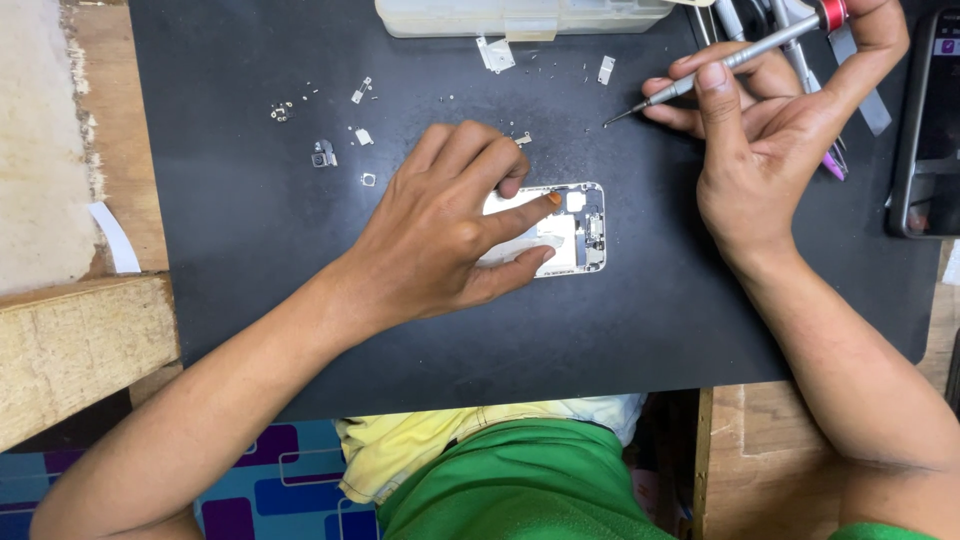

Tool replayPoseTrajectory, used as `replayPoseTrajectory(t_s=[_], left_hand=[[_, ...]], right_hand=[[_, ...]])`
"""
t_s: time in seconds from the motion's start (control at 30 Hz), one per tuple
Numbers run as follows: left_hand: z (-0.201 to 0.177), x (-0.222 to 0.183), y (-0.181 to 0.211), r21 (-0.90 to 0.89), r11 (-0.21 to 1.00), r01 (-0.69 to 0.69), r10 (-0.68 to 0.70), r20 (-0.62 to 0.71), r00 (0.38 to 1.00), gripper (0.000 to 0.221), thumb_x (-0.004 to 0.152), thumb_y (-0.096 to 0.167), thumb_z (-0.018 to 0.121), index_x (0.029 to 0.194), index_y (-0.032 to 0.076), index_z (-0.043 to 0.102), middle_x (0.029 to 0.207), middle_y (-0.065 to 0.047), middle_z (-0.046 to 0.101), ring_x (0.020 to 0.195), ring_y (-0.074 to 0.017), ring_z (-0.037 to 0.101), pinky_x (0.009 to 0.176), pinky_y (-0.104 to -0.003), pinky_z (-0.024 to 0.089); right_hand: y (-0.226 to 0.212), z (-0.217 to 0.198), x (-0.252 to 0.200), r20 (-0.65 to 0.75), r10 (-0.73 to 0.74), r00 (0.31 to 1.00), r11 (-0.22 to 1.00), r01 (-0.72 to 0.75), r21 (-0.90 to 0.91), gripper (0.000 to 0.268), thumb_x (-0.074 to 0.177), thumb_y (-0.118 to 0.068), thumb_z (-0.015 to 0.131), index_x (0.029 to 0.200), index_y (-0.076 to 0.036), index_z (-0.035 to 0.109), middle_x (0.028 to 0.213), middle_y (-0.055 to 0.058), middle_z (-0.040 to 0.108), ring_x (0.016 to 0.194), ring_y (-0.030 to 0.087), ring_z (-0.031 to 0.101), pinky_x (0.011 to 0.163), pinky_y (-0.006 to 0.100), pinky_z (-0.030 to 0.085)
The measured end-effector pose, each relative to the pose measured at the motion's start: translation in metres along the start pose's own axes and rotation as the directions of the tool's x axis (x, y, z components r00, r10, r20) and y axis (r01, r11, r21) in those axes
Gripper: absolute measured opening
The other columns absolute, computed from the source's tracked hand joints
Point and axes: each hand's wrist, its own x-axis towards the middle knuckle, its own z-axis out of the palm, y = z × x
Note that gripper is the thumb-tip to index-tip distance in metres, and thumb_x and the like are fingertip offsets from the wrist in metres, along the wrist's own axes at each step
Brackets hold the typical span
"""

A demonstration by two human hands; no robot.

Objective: Repairing a smartphone by connecting internal ribbon cables and securing components with a screwdriver.

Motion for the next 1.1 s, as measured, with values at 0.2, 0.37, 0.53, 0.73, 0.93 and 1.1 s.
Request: replayPoseTrajectory(t_s=[0.2,0.37,0.53,0.73,0.93,1.1], left_hand=[[-0.003,0.001,0.002,-0.001,1.0,0.026,-0.026,0.01,1.0,0.027,0.099,0.029,0.081,0.117,0.01,0.074,0.1,-0.008,0.048,0.096,-0.03,0.05,0.075,-0.043,0.037],[-0.002,0.0,0.002,-0.005,1.0,0.023,-0.023,0.007,1.0,0.026,0.099,0.028,0.08,0.117,0.01,0.074,0.099,-0.008,0.048,0.095,-0.0299,0.05,0.074,-0.043,0.036],[-0.003,0.001,0.002,-0.003,1.0,0.028,-0.028,0.007,1.0,0.026,0.099,0.028,0.08,0.117,0.011,0.075,0.099,-0.008,0.048,0.095,-0.0299,0.05,0.074,-0.043,0.037],[-0.003,0.0,0.002,-0.008,1.0,0.029,-0.029,-0.001,1.0,0.025,0.098,0.028,0.081,0.115,0.01,0.077,0.099,-0.009,0.048,0.095,-0.0304,0.049,0.075,-0.043,0.037],[-0.003,-0.001,0.001,0.009,1.0,0.021,-0.021,0.005,1.0,0.026,0.098,0.028,0.081,0.115,0.01,0.077,0.1,-0.009,0.047,0.096,-0.0297,0.049,0.075,-0.043,0.037],[-0.003,-0.002,0.0,0.009,1.0,-0.027,0.027,-0.014,1.0,0.033,0.095,0.028,0.084,0.116,0.006,0.07,0.107,-0.013,0.054,0.101,-0.0336,0.054,0.081,-0.046,0.042]], right_hand=[[-0.004,0.003,0.001,-0.015,0.007,1.0,1.0,-0.007,0.001,0.054,0.137,-0.003,0.058,0.155,-0.031,0.015,0.127,0.035,0.069,0.109,0.044,0.082,0.1,0.051,0.077],[-0.003,0.002,0.0,-0.008,-0.006,1.0,1.0,0.006,-0.007,0.054,0.138,-0.003,0.057,0.156,-0.031,0.015,0.126,0.036,0.068,0.11,0.044,0.082,0.1,0.05,0.076],[-0.002,-0.001,-0.003,-0.031,0.02,0.999,1.0,-0.021,-0.007,0.056,0.138,0.0,0.057,0.159,-0.033,0.016,0.127,0.033,0.066,0.113,0.042,0.082,0.102,0.048,0.075],[-0.003,0.001,-0.002,-0.037,0.011,0.999,1.0,-0.011,0.011,0.056,0.138,0.002,0.058,0.16,-0.032,0.019,0.129,0.036,0.069,0.112,0.044,0.081,0.1,0.049,0.075],[0.005,-0.004,-0.011,-0.104,0.077,0.992,0.997,-0.077,0.005,0.065,0.142,-0.006,0.064,0.167,-0.039,0.013,0.138,0.03,0.074,0.115,0.04,0.089,0.105,0.045,0.081],[-0.004,0.003,-0.022,-0.076,-0.102,0.992,0.992,0.108,0.067,0.068,0.137,0.007,0.057,0.168,-0.04,0.019,0.122,0.044,0.069,0.097,0.05,0.079,0.092,0.055,0.073]])
